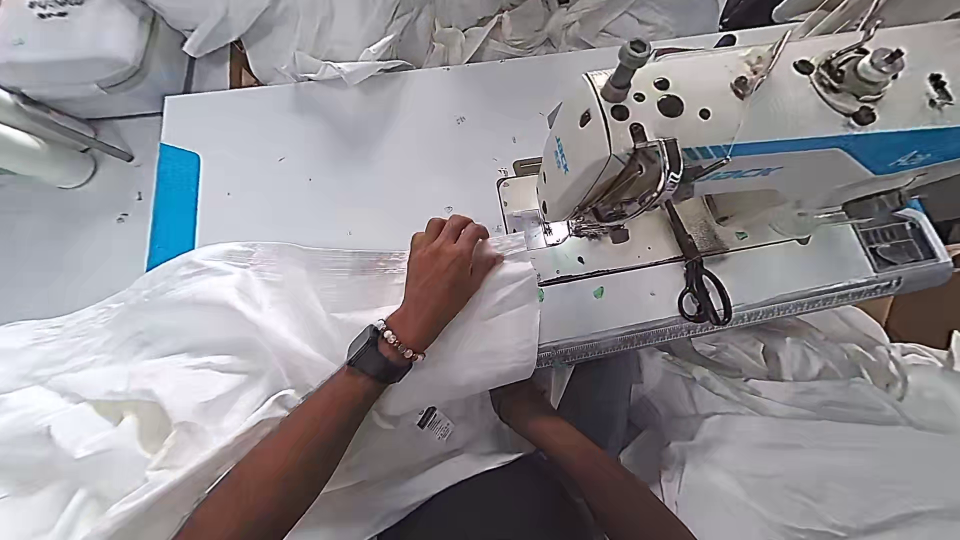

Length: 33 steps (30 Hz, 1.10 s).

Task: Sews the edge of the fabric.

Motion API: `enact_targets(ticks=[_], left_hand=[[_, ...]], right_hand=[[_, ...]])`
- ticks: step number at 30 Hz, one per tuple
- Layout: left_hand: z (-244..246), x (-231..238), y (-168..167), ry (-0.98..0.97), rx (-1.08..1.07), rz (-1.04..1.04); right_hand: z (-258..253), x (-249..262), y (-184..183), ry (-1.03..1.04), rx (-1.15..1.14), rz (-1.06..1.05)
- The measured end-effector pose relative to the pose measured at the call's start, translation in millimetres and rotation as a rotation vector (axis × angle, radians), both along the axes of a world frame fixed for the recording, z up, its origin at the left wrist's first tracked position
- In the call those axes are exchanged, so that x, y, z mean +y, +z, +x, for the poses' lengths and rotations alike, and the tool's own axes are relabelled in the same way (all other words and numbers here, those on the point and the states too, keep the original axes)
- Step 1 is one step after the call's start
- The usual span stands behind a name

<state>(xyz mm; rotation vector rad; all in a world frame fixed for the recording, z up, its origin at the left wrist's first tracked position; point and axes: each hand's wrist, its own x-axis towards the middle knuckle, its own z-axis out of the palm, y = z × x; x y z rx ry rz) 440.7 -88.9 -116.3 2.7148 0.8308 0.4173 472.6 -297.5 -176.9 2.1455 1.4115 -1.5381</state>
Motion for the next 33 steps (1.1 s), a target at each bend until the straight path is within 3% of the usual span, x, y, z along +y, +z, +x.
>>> enact_targets(ticks=[2,5,7,10,13,15,17,20,23,27,30,33], left_hand=[[19,11,1,0.027,0.002,-0.049],[32,28,-9,0.042,-0.021,-0.070],[34,34,-14,0.045,-0.042,-0.072],[20,23,-14,0.069,-0.084,-0.102],[0,-8,-18,0.199,-0.119,-0.132],[-10,-28,-20,0.242,-0.159,-0.133],[-16,-41,-21,0.221,-0.161,-0.134],[-14,-40,-20,0.191,-0.147,-0.123],[-14,-39,-21,0.161,-0.136,-0.113],[-12,-41,-21,0.107,-0.138,-0.118],[-12,-42,-21,0.088,-0.146,-0.118],[-11,-41,-18,0.055,-0.143,-0.158]], right_hand=[[2,-13,40,0.115,-0.010,0.106],[4,-56,65,0.008,-0.269,0.887],[20,-53,49,0.009,-0.374,1.116],[63,-62,-14,0.175,-0.539,1.328],[91,-80,-24,0.002,-0.487,1.554],[116,-79,7,-0.317,-0.643,1.544],[162,-72,37,-0.554,-0.880,1.355],[224,-69,38,-0.622,-1.067,0.988],[238,-69,20,-0.705,-1.182,0.965],[244,-60,26,-0.860,-1.268,0.846],[209,-40,46,-0.799,-1.097,1.043],[147,-11,62,-0.684,-0.472,1.168]])
